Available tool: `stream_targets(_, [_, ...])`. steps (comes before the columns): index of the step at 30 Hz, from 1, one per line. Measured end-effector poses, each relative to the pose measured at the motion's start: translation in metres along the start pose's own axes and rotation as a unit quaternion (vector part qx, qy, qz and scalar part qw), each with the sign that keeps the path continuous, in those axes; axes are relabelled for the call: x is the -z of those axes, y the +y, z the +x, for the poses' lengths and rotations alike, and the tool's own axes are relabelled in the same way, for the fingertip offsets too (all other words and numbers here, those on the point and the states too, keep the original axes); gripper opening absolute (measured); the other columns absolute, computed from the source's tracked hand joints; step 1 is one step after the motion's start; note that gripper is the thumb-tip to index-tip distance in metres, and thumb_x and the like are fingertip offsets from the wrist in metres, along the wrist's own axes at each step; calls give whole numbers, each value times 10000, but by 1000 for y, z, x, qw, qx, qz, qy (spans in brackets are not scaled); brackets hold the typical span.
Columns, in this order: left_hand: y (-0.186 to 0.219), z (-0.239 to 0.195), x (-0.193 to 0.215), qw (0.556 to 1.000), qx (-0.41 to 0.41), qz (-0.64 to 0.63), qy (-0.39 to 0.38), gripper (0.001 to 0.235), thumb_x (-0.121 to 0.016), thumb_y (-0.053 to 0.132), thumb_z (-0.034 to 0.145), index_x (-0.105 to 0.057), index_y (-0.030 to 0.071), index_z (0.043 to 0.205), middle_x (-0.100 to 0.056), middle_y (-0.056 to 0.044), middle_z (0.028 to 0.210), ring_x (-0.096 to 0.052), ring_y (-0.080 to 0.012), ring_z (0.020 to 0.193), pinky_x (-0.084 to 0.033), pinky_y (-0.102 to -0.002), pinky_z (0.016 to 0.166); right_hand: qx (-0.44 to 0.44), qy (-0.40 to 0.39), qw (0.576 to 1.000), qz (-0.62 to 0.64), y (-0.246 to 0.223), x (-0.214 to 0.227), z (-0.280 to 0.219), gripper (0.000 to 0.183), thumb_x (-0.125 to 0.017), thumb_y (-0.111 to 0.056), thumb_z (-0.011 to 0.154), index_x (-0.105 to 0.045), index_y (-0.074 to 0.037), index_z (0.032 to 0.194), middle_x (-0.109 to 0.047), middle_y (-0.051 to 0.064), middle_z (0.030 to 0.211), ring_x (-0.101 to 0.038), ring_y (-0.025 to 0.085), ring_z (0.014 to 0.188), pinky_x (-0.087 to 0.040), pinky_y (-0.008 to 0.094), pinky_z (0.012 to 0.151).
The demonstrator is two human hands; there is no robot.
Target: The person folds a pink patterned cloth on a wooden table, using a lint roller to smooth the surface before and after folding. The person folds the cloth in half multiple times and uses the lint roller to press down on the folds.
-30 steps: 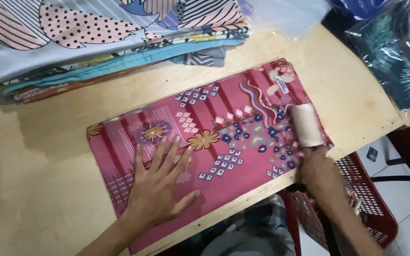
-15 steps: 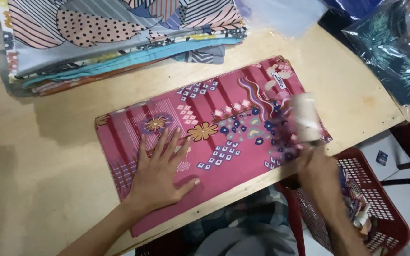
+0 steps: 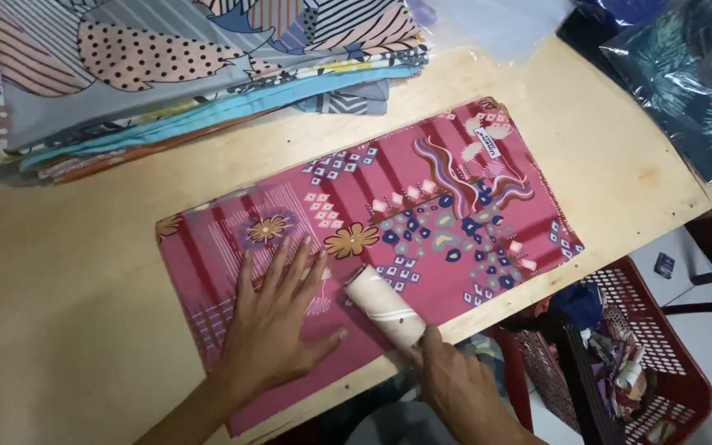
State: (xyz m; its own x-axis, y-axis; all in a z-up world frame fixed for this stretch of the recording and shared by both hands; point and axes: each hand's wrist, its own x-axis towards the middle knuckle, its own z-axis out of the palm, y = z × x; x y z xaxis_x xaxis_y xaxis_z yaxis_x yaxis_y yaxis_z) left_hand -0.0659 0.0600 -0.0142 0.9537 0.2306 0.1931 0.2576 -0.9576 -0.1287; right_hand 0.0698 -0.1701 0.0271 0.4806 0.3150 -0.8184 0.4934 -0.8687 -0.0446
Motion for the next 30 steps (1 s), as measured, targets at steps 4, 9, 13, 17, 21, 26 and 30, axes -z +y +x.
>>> stream_targets(4, [-1, 2, -1, 1000, 3, 15, -3, 1180, -255, 1026, 837, -96, 204, 1668, -63, -68, 1740, 10, -270, 1625, 50, -605, 1266, -7, 14, 1000, -10, 9, 0, 8, 358, -349, -568, 1065, -395, -233, 1185, -706, 140, 1039, -699, 461, 889, -534, 593, 760])
stream_targets(9, [0, 3, 6, 998, 13, -48, -24, 1101, -305, 941, 852, -162, 193, 1647, -147, -70, 1716, -65, -266, 1608, -10, -628, 1255, -21, 56, 998, -24, 25, -6, 22, 427, -351, -553, 1040, -375, -239, 1328, -732, 156, 954, -711, 462, 881, -548, 574, 772])
stream_targets(13, [0, 5, 12, 994, 17, -98, -35, 1036, -360, 900, 867, -285, 189, 1617, -276, -73, 1687, -181, -261, 1591, -49, -649, 1260, -11, 129, 990, -57, 48, -18, 38, 452, -375, -576, 1018, -416, -219, 1291, -743, 186, 854, -713, 488, 833, -544, 607, 762])
stream_targets(17, [0, 3, 7, 996, 14, -77, -39, 1046, -300, 926, 881, -243, 199, 1631, -245, -75, 1694, -166, -264, 1592, -47, -659, 1256, -29, 154, 986, -64, 59, -4, 46, 433, -374, -548, 1015, -463, -202, 1260, -757, 166, 798, -739, 465, 784, -561, 606, 749])
stream_targets(21, [1, 3, 7, 996, 15, -83, -42, 1044, -325, 913, 875, -245, 195, 1629, -247, -77, 1693, -154, -267, 1597, -27, -643, 1267, -66, 157, 985, -12, 64, 38, 45, 460, -312, -509, 1050, -410, -142, 1309, -740, 210, 836, -716, 483, 775, -545, 612, 727])
stream_targets(26, [1, 3, 4, 998, 10, -59, -34, 1059, -310, 926, 875, -203, 203, 1641, -201, -76, 1704, -111, -269, 1607, -2, -635, 1271, -123, 205, 970, 55, 67, 94, 30, 471, -242, -418, 1114, -450, -44, 1308, -724, 153, 737, -733, 344, 597, -619, 477, 496])
stream_targets(30, [2, 2, 7, 996, 9, -80, -29, 1027, -324, 899, 892, -238, 192, 1632, -219, -76, 1705, -123, -276, 1603, 3, -630, 1270, -154, 251, 950, 108, 112, 108, 47, 456, -259, -366, 1156, -459, 7, 1327, -694, 294, 918, -700, 446, 773, -585, 540, 627])
